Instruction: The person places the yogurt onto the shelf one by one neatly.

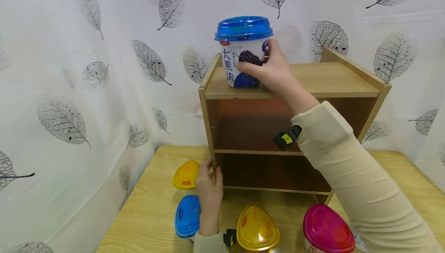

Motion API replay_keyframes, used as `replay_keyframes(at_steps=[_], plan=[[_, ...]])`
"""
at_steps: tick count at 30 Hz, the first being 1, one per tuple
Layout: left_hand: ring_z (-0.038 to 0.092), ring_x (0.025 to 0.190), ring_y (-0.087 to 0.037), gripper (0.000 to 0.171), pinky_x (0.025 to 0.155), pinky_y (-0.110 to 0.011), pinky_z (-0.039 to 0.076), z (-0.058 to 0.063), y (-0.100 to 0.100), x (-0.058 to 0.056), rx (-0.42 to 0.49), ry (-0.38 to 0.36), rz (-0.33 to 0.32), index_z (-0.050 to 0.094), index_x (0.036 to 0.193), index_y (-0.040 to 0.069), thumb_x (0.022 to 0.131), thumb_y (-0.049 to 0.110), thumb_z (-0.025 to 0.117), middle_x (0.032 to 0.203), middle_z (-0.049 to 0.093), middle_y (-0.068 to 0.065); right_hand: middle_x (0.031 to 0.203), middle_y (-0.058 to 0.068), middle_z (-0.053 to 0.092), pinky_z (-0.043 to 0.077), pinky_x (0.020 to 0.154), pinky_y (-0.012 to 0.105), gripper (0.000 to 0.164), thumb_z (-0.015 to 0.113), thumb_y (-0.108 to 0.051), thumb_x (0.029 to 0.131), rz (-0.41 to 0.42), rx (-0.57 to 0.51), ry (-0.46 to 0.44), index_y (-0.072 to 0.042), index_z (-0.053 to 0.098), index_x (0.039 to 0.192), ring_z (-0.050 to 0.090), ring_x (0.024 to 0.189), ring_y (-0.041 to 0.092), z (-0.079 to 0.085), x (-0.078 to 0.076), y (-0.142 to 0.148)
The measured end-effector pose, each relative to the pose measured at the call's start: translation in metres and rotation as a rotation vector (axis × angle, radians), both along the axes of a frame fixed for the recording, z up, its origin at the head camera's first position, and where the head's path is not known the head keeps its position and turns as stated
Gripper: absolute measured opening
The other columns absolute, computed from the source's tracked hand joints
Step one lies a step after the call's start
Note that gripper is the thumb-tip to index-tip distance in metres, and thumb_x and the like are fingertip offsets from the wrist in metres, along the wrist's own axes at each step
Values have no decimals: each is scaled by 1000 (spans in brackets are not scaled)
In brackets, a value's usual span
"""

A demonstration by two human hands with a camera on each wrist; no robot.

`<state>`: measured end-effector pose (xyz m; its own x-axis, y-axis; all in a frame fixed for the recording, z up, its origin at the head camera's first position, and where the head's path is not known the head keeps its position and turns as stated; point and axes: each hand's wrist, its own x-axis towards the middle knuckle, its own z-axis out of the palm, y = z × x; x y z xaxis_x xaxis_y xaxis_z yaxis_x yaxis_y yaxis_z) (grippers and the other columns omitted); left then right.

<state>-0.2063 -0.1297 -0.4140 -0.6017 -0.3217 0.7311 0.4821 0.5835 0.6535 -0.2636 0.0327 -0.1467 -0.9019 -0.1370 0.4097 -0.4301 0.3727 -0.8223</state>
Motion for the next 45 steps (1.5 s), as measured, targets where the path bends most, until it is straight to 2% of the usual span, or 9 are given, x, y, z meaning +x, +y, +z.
replay_keyframes(at_steps=[5,10,20,29,45], plan=[[58,86,-31,26,62,-37,52,-1,0,-2,0,-7,0,55,102,-7,77,-8,61,96,59,-20,128,9,36,35,94,35,68,63,-32,79,-66,-41,11,-12,25,132,38,112,21,-2,4,1],[59,85,-31,25,61,-36,52,-1,1,-2,5,-11,7,56,101,-7,77,-8,61,95,59,-20,129,9,36,33,95,33,67,61,-32,82,-74,-91,7,-13,25,135,38,113,21,-3,7,4],[58,88,-32,25,63,-37,52,2,1,-1,12,-32,-12,54,102,-8,78,-7,60,97,58,-21,120,8,42,35,93,34,70,65,-39,77,-98,-83,67,-18,29,133,41,109,19,-9,-2,12],[58,87,-32,24,63,-38,52,3,0,-1,13,-34,-4,55,102,-8,78,-6,60,97,58,-21,123,11,44,38,93,36,66,65,-31,79,-103,-112,88,-10,31,132,42,112,24,-5,21,17],[58,88,-32,25,63,-38,52,1,0,-1,6,-38,2,54,103,-7,78,-6,60,97,58,-20,117,12,48,42,87,28,58,64,-20,80,-75,-159,147,-7,34,129,45,108,21,-13,41,37]])
